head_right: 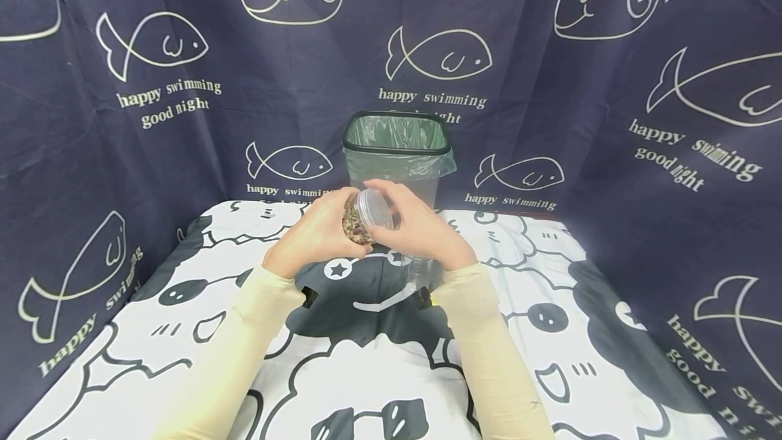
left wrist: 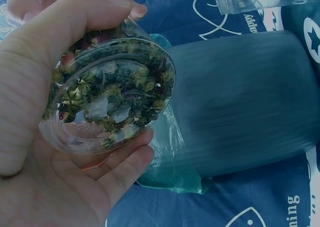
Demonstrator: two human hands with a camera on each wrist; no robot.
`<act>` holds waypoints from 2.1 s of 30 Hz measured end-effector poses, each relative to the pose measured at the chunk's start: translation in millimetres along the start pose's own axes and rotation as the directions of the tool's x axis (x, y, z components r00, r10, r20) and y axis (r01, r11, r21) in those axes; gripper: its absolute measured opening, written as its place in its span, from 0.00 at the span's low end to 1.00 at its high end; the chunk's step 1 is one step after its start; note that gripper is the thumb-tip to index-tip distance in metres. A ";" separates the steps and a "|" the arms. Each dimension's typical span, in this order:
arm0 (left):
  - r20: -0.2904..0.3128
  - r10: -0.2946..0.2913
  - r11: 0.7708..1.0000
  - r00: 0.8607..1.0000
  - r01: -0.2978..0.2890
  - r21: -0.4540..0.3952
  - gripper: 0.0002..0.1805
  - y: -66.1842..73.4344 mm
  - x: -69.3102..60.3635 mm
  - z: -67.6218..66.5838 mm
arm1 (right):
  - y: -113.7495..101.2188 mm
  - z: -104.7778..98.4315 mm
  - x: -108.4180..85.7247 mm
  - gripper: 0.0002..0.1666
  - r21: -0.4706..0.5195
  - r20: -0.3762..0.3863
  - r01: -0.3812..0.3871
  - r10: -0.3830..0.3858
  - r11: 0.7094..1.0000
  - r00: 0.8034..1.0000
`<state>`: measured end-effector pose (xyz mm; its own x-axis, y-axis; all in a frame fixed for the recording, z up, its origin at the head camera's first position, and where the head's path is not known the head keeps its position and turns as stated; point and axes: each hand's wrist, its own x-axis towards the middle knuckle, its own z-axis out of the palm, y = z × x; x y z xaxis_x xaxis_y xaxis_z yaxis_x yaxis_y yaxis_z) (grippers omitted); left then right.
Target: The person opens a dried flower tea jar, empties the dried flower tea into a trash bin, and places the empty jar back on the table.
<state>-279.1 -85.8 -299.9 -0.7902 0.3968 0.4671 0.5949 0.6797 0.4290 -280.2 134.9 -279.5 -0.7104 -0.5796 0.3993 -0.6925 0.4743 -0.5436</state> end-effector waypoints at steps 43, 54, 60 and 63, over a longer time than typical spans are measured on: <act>-0.007 0.015 1.000 1.000 -0.015 -0.011 0.42 -3.2 1.0 1.6 | -0.4 -0.8 -2.5 0.50 0.080 0.007 0.070 -0.071 0.994 0.997; -0.006 0.006 1.000 1.000 -0.006 -0.004 0.41 -3.7 1.1 -0.5 | 0.4 -7.2 -5.6 0.51 0.093 -0.014 0.047 -0.045 0.995 0.999; -0.029 -0.034 0.999 0.999 0.034 -0.002 0.43 -4.6 -1.4 -4.5 | 1.0 -9.6 -6.2 0.50 0.107 -0.030 0.063 -0.060 0.992 0.998; -0.043 -0.042 0.999 0.998 0.042 -0.004 0.43 -5.1 -2.4 -8.7 | 3.1 -9.8 -6.0 0.50 0.103 -0.036 0.051 -0.048 0.993 0.998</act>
<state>-279.0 -95.6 -296.5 -0.8072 0.3410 0.4818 0.5621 0.6932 0.4511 -279.2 146.3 -276.4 -0.6806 -0.5774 0.4510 -0.7113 0.3729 -0.5959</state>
